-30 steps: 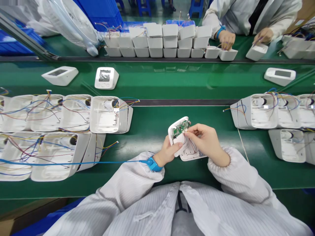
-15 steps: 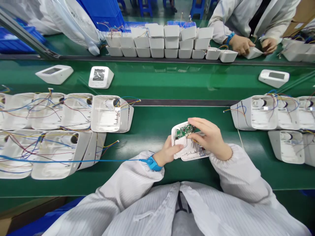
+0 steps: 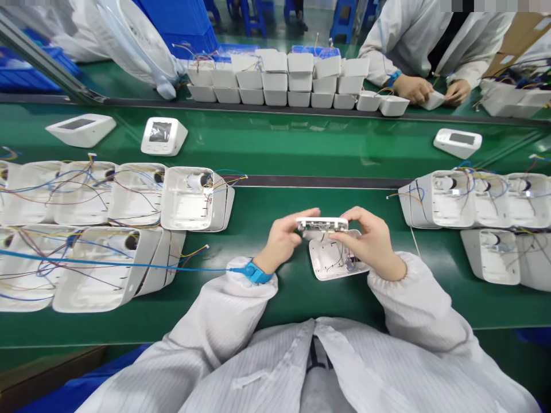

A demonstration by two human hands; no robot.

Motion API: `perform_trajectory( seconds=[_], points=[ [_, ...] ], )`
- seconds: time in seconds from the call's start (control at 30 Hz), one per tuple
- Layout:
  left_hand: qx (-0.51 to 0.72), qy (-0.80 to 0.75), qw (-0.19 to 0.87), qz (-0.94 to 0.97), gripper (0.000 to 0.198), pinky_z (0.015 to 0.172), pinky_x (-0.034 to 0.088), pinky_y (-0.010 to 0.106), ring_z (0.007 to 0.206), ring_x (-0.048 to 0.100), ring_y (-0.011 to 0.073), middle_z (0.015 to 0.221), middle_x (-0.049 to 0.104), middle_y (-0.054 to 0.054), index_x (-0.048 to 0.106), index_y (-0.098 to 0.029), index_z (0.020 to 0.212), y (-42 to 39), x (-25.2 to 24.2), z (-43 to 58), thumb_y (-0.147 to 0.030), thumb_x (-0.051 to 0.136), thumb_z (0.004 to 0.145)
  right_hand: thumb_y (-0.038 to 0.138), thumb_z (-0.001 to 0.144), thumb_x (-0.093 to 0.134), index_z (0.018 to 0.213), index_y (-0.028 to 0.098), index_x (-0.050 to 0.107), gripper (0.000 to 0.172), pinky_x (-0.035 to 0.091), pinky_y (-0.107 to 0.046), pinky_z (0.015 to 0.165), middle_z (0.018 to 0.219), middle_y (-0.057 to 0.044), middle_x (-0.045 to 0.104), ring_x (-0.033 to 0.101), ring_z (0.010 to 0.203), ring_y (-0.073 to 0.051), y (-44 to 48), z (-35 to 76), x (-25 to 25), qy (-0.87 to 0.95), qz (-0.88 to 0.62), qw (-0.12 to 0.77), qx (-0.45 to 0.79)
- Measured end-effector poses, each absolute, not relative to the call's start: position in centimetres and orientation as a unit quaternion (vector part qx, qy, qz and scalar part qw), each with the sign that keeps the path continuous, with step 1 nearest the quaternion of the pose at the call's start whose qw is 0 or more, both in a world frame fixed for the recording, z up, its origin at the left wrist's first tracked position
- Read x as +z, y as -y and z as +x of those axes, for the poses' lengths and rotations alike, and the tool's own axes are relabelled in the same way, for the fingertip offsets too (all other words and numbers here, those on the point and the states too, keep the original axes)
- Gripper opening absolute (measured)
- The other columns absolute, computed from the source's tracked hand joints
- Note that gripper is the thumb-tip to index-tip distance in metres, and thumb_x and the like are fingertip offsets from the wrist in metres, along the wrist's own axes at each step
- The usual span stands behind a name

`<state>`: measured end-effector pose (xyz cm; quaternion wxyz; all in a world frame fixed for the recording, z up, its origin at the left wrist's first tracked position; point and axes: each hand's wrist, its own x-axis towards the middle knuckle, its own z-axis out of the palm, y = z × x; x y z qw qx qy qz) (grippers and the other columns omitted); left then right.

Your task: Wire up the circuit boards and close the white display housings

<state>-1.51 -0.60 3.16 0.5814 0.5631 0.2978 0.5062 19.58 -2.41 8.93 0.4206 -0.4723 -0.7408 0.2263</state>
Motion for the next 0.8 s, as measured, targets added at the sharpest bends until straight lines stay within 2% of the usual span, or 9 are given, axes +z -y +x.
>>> perform_trajectory(
  seconds=[0.03, 0.07, 0.13, 0.23, 0.37, 0.47, 0.57, 0.67, 0.8],
  points=[
    [0.516, -0.312, 0.543, 0.585, 0.076, 0.109, 0.042, 0.048, 0.122, 0.060, 0.0341, 0.127, 0.068, 0.015, 0.070, -0.017, 0.120, 0.4, 3.3, -1.7, -0.078, 0.052, 0.079, 0.029, 0.088, 0.066, 0.086, 0.024, 0.066, 0.006, 0.052, -0.034, 0.072, 0.081, -0.002, 0.069, 0.063, 0.078, -0.018, 2.5, 19.5, 9.0, 0.770, -0.443, 0.417, 0.192],
    [0.509, -0.324, 0.511, 0.612, 0.074, 0.111, 0.039, 0.049, 0.126, 0.058, 0.0340, 0.129, 0.067, 0.015, 0.070, -0.017, 0.121, 0.2, 3.3, -1.8, -0.077, 0.047, 0.083, 0.022, 0.091, 0.060, 0.082, 0.024, 0.066, 0.011, 0.050, -0.034, 0.072, 0.080, -0.002, 0.068, 0.062, 0.078, -0.018, 2.6, 19.3, 9.0, 0.805, -0.410, 0.403, 0.148],
    [0.447, -0.341, 0.476, 0.677, 0.074, 0.113, 0.037, 0.051, 0.130, 0.054, 0.0363, 0.135, 0.063, 0.016, 0.067, -0.019, 0.127, 0.3, 3.4, -1.6, -0.073, 0.060, 0.077, 0.014, 0.094, 0.050, 0.078, 0.023, 0.066, 0.024, 0.046, -0.034, 0.071, 0.077, -0.002, 0.067, 0.059, 0.076, -0.017, 2.7, 18.7, 8.9, 0.876, -0.342, 0.336, 0.052],
    [0.346, -0.347, 0.446, 0.749, 0.096, 0.113, 0.035, 0.056, 0.132, 0.050, 0.0391, 0.143, 0.054, 0.018, 0.046, -0.021, 0.146, 0.8, 3.3, -0.8, -0.054, 0.083, 0.064, 0.012, 0.097, 0.045, 0.076, 0.021, 0.065, 0.030, 0.042, -0.035, 0.074, 0.077, -0.002, 0.066, 0.057, 0.078, -0.018, 2.7, 18.0, 8.9, 0.943, -0.258, 0.204, -0.044],
    [0.356, -0.345, 0.433, 0.753, 0.099, 0.115, 0.031, 0.057, 0.138, 0.042, 0.0375, 0.151, 0.042, 0.019, 0.024, -0.022, 0.155, 1.2, 2.7, -0.1, -0.040, 0.078, 0.074, 0.021, 0.098, 0.053, 0.103, 0.023, 0.067, 0.016, 0.041, -0.040, 0.093, 0.108, -0.005, 0.070, 0.059, 0.108, -0.023, 2.1, 19.5, 9.9, 0.925, -0.312, 0.216, -0.031],
    [0.442, -0.324, 0.445, 0.708, 0.096, 0.116, 0.031, 0.056, 0.138, 0.040, 0.0375, 0.151, 0.038, 0.019, 0.023, -0.022, 0.154, 1.2, 2.1, 0.4, -0.041, 0.075, 0.076, 0.030, 0.094, 0.061, 0.103, 0.023, 0.067, 0.013, 0.046, -0.034, 0.080, 0.102, -0.006, 0.071, 0.063, 0.092, -0.020, 1.6, 21.5, 10.5, 0.864, -0.433, 0.257, 0.023],
    [0.522, -0.249, 0.487, 0.655, 0.088, 0.113, 0.036, 0.053, 0.133, 0.046, 0.0347, 0.145, 0.042, 0.017, 0.024, -0.023, 0.152, 1.3, 1.3, 1.0, -0.047, 0.070, 0.080, 0.023, 0.093, 0.061, 0.084, 0.021, 0.068, 0.012, 0.039, -0.030, 0.060, 0.079, -0.003, 0.066, 0.061, 0.070, -0.016, 1.8, 21.5, 10.3, 0.888, -0.444, 0.111, 0.052],
    [0.537, -0.208, 0.536, 0.618, 0.085, 0.112, 0.038, 0.051, 0.132, 0.048, 0.0341, 0.140, 0.045, 0.015, 0.029, -0.023, 0.149, 1.5, 0.9, 1.2, -0.054, 0.068, 0.081, 0.019, 0.090, 0.061, 0.086, 0.018, 0.070, 0.010, 0.034, -0.032, 0.057, 0.080, -0.005, 0.065, 0.060, 0.069, -0.019, 2.2, 19.6, 9.5, 0.903, -0.427, -0.015, 0.031],
    [0.518, -0.203, 0.568, 0.606, 0.084, 0.113, 0.037, 0.050, 0.132, 0.049, 0.0347, 0.138, 0.047, 0.016, 0.035, -0.020, 0.146, 1.5, 0.8, 0.8, -0.060, 0.066, 0.080, 0.016, 0.089, 0.060, 0.090, 0.015, 0.069, 0.010, 0.034, -0.034, 0.060, 0.089, -0.010, 0.067, 0.061, 0.078, -0.022, 1.9, 17.4, 8.7, 0.901, -0.432, -0.038, 0.015]
  ],
)
